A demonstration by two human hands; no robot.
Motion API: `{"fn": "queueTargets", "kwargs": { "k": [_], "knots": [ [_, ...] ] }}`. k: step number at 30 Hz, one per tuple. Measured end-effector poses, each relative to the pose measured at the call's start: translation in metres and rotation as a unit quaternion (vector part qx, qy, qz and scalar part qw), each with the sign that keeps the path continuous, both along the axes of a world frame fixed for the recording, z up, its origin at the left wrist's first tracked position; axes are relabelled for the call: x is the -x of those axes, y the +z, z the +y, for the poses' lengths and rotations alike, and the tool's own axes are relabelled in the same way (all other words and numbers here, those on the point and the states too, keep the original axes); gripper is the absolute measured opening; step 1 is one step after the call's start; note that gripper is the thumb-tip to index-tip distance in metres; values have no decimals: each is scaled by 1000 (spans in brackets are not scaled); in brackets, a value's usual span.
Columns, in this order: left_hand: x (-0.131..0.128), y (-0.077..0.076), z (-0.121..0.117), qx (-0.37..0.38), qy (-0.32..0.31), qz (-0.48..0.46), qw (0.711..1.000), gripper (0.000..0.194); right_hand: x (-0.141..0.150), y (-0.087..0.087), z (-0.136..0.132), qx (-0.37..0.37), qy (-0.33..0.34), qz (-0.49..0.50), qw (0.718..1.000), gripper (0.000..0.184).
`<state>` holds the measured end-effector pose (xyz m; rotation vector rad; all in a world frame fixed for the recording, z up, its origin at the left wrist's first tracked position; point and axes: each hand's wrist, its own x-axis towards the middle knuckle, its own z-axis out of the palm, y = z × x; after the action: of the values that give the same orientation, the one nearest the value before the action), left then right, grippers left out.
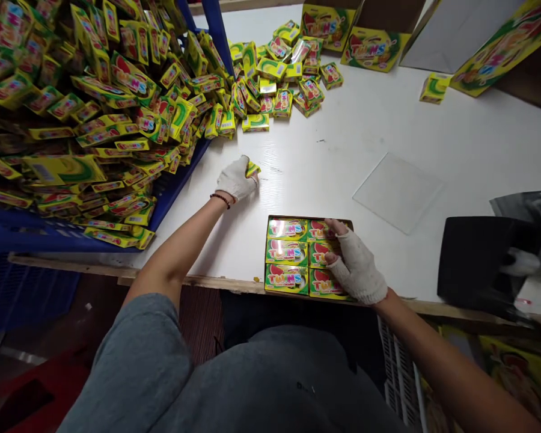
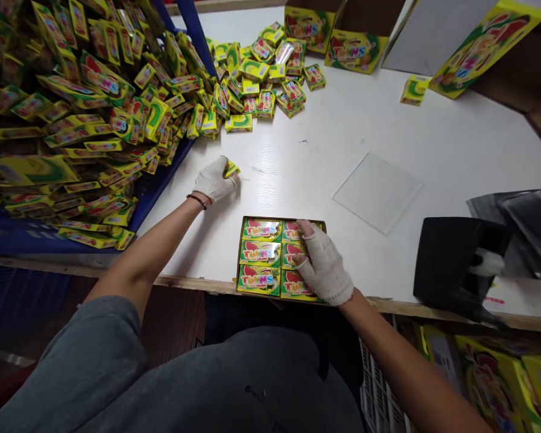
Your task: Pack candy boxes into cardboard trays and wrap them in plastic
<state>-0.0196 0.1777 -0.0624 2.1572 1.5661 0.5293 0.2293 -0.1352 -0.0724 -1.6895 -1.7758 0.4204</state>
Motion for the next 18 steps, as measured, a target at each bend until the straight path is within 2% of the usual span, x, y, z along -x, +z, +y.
{"fn": "queueTargets", "kwargs": {
  "k": [2,3,5,6,8,10,12,15,18],
  "knots": [
    [-4,10,-23,7,-5,3,1000,8,-2,5,9,-1,-48,41,998,72],
    [-7,16,-33,5,-2,-22,1000,8,-4,10,17,-10,-65,58,996,71],
    [-20,29,-56,10,0,-134,991,12,-9,23,36,-37,-88,73,993,69],
    [-29,34,-68,28,-13,-207,978,14,-12,31,46,-47,-94,75,992,68],
    [-51,40,-98,93,-63,-344,932,20,-17,48,67,-51,-94,78,991,68],
    [-70,39,-128,159,-129,-407,890,25,-23,61,83,-24,-78,84,993,62],
    [-80,33,-152,155,-156,-395,892,25,-29,66,91,32,-52,85,995,47],
    [-77,22,-169,73,-168,-317,931,35,-36,58,88,114,-24,54,992,32],
    [-66,16,-174,-28,-236,-212,948,20,-36,38,76,92,-23,-14,995,32]
  ]
}}
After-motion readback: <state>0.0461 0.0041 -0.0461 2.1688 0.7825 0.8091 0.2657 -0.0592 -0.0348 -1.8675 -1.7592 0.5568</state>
